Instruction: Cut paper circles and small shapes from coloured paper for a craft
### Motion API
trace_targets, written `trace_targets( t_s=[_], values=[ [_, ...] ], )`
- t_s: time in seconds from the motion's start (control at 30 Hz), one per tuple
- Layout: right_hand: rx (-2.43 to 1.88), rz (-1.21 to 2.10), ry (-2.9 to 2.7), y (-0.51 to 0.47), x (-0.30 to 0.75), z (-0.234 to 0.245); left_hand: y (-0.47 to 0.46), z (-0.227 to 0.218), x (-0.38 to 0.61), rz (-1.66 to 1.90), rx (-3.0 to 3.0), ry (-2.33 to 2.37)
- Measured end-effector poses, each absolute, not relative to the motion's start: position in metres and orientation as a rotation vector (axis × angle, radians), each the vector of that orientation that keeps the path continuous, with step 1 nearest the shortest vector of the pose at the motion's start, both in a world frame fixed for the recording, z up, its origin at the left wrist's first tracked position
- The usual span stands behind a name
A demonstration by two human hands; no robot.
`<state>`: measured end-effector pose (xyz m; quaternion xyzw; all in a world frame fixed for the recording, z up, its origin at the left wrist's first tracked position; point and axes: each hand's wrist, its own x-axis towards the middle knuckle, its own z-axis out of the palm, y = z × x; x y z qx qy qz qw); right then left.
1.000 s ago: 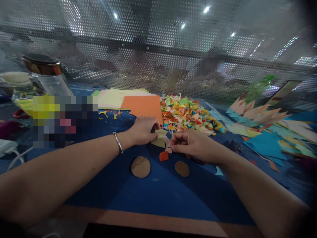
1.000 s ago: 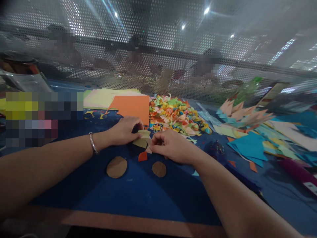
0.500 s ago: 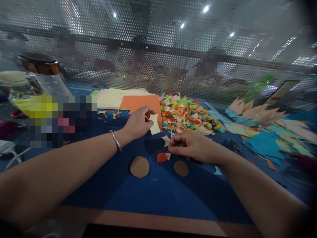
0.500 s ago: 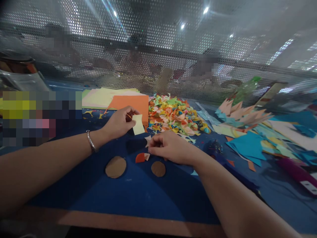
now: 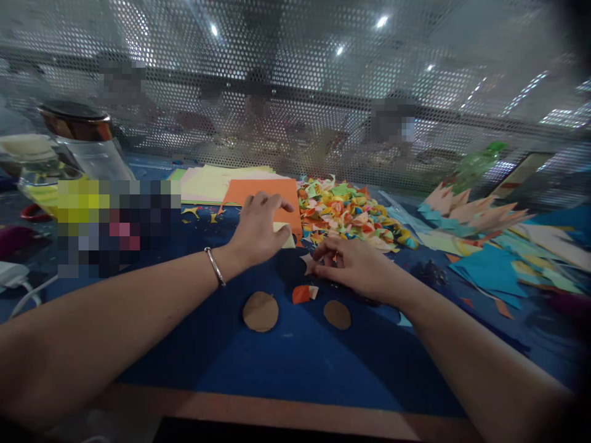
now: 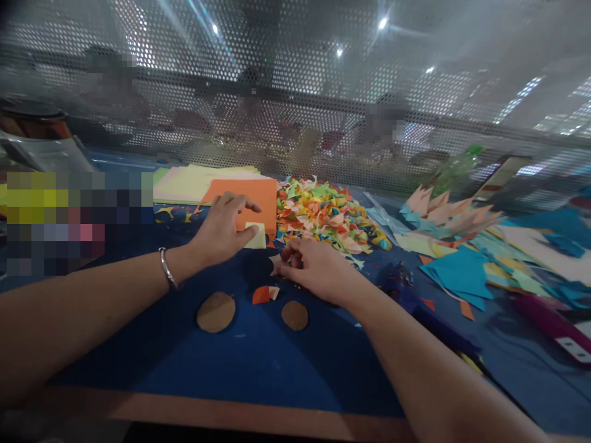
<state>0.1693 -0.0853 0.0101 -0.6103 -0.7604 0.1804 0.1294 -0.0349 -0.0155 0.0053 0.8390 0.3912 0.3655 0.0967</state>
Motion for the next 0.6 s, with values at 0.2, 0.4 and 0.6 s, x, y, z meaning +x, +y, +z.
trace_targets(
  t_s=[0.2,0.4,0.6],
  values=[
    [-1.847,0.355,-2.148,-0.084,0.17,0.013,-0.047,0.023,-0.031,0.427,2.453,0.74],
    [-1.768,0.343,-2.184,-0.087,0.172,0.017,-0.057,0.026,-0.031,0.15,2.544,0.675],
    [-1.735,0.368,-2.222,-0.089,0.168,0.019,-0.055,0.018,-0.028,0.17,2.537,0.678]
  ],
)
